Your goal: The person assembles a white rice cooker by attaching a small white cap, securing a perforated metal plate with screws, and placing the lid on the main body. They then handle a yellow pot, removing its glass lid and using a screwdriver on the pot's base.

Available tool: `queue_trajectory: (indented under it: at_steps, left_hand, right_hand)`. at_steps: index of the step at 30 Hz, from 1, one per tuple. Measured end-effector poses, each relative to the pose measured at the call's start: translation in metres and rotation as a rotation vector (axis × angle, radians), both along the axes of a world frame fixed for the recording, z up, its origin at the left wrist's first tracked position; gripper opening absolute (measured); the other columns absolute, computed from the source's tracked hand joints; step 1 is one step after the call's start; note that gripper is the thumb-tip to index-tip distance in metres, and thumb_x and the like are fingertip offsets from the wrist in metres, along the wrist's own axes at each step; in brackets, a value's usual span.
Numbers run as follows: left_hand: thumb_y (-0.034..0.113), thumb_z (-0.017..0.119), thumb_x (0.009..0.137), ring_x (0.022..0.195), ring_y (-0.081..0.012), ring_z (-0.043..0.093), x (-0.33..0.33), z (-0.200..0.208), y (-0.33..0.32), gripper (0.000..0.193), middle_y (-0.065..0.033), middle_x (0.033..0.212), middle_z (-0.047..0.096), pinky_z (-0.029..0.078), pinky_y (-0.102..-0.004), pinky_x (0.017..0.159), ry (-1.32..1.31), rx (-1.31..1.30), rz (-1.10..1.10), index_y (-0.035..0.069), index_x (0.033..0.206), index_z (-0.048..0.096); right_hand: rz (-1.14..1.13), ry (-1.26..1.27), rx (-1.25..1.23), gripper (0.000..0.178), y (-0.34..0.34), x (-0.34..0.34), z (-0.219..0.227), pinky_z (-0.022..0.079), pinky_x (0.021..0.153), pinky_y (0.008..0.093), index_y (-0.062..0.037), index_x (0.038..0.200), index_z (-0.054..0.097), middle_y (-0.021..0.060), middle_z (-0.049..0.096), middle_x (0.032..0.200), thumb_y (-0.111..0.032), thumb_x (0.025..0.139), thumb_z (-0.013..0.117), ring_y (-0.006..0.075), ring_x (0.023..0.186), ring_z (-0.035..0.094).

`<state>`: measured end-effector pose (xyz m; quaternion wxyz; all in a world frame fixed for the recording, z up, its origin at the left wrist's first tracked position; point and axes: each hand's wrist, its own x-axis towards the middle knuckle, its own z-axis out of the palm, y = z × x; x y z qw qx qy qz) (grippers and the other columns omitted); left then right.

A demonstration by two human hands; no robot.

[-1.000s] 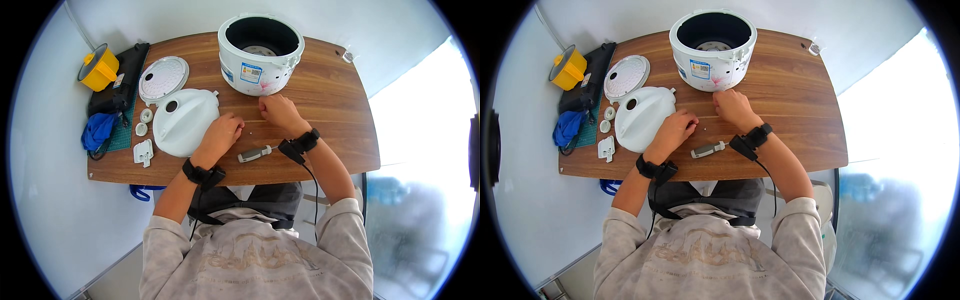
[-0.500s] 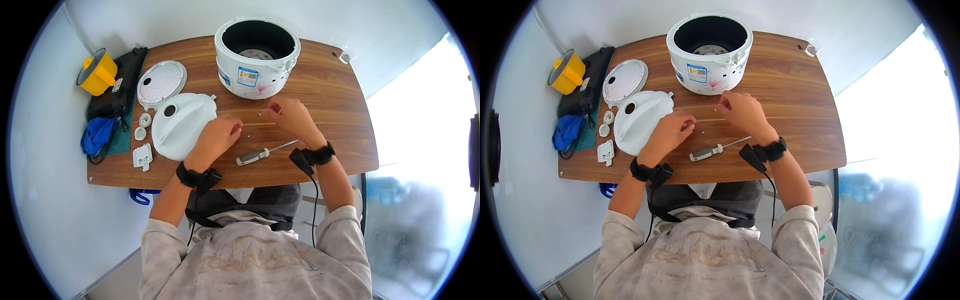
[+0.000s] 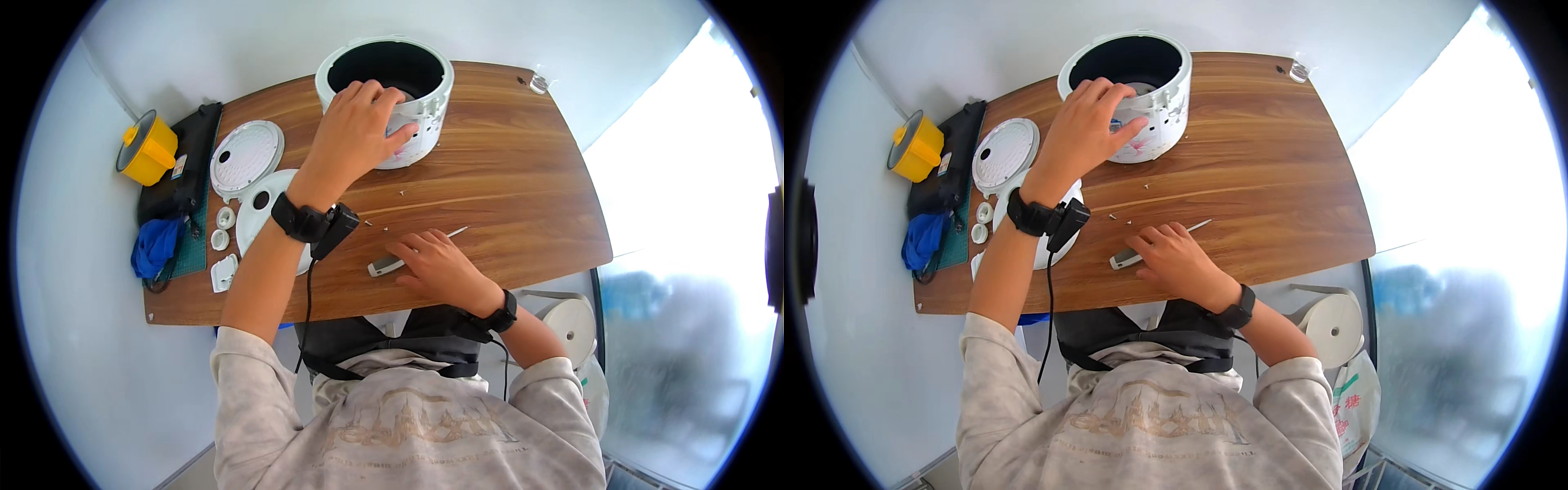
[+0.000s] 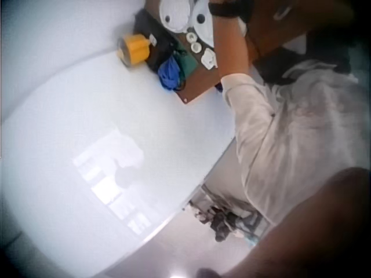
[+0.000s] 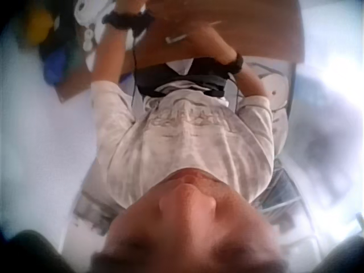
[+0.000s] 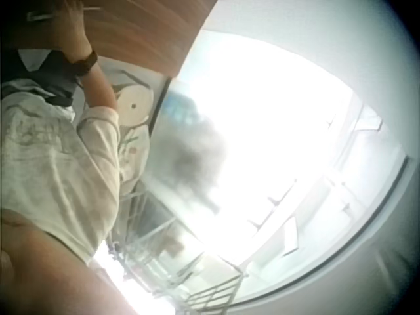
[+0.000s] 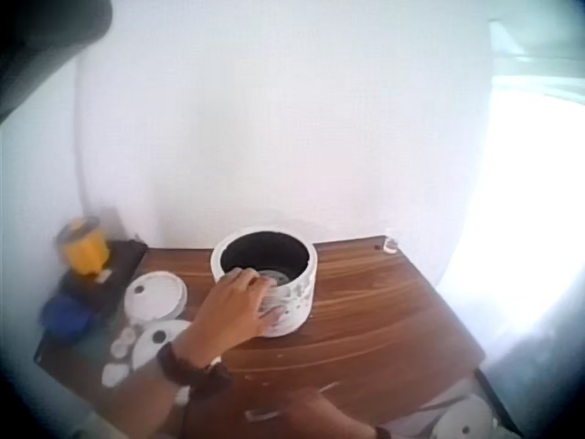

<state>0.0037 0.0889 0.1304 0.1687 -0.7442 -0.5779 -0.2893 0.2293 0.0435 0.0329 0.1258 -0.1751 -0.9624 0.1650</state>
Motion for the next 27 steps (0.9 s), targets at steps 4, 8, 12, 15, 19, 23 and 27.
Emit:
queue_trajectory:
  at_steps: [4,8,12,15,19,23,27]
  left_hand:
    - [0.038,0.075,0.087,0.102,-0.0317,0.064,0.01,-0.013,0.019,0.048,-0.0126,0.106,0.069,0.047,-0.0427,0.091,0.014,-0.046,-0.003,0.005,0.118,0.061]
    - [0.036,0.073,0.088,0.101,-0.0323,0.065,0.013,-0.013,0.028,0.044,-0.0126,0.105,0.072,0.045,-0.0423,0.091,0.035,-0.219,0.072,0.007,0.118,0.061]
    - [0.031,0.072,0.089,0.098,-0.033,0.066,0.011,-0.009,0.03,0.037,-0.0123,0.104,0.072,0.043,-0.0428,0.091,-0.025,-0.274,0.048,0.008,0.116,0.06]
    - [0.028,0.071,0.09,0.094,-0.0347,0.067,0.003,-0.012,0.029,0.035,-0.0133,0.102,0.072,0.043,-0.0436,0.091,-0.019,-0.193,0.035,0.007,0.116,0.06]
    - [0.026,0.071,0.091,0.091,-0.0386,0.067,-0.011,0.0,0.026,0.036,-0.0166,0.099,0.071,0.048,-0.0456,0.084,-0.136,-0.187,0.043,0.004,0.116,0.06]
    - [0.027,0.07,0.094,0.093,-0.0376,0.069,-0.039,0.013,0.019,0.041,-0.0203,0.103,0.072,0.053,-0.0425,0.083,-0.381,-0.176,0.063,0.001,0.123,0.059]
    - [0.031,0.068,0.097,0.098,-0.0221,0.067,-0.058,0.032,0.005,0.044,-0.0126,0.109,0.072,0.051,-0.0345,0.089,-0.627,-0.194,0.005,0.0,0.127,0.06]
  right_hand:
    - [-0.027,0.068,0.142,0.04,0.002,-0.006,-0.019,0.046,0.092,0.0379,-0.0084,0.115,0.062,0.0088,0.061,0.105,-0.019,0.079,0.075,0.0266,0.101,0.061]
    - [-0.037,0.107,0.242,0.027,0.005,-0.008,-0.029,0.046,0.088,0.0344,-0.0098,0.107,0.063,0.0072,0.06,0.098,-0.012,0.081,0.069,0.0242,0.095,0.061]
    - [-0.033,0.012,0.231,0.026,0.004,-0.005,-0.022,0.046,0.091,0.0355,-0.0097,0.108,0.063,0.0075,0.061,0.099,-0.009,0.082,0.065,0.0255,0.097,0.062]
    - [-0.021,0.003,0.217,0.03,0.005,-0.004,-0.019,0.046,0.094,0.0383,-0.0086,0.113,0.062,0.008,0.061,0.102,-0.008,0.083,0.064,0.027,0.1,0.061]
    - [-0.036,0.175,0.266,0.029,0.004,0.005,-0.005,0.047,0.09,0.0385,-0.0066,0.111,0.061,0.0097,0.059,0.099,-0.007,0.082,0.064,0.0265,0.098,0.06]
    - [-0.05,0.288,0.029,0.041,0.011,0.021,0.018,0.047,0.089,0.0428,-0.0042,0.122,0.054,0.0136,0.055,0.1,-0.005,0.082,0.063,0.0305,0.1,0.058]
    - [-0.255,0.499,-0.209,0.035,0.02,0.047,0.04,0.047,0.078,0.0379,-0.0029,0.124,0.051,0.014,0.053,0.094,-0.006,0.09,0.06,0.0293,0.091,0.058]
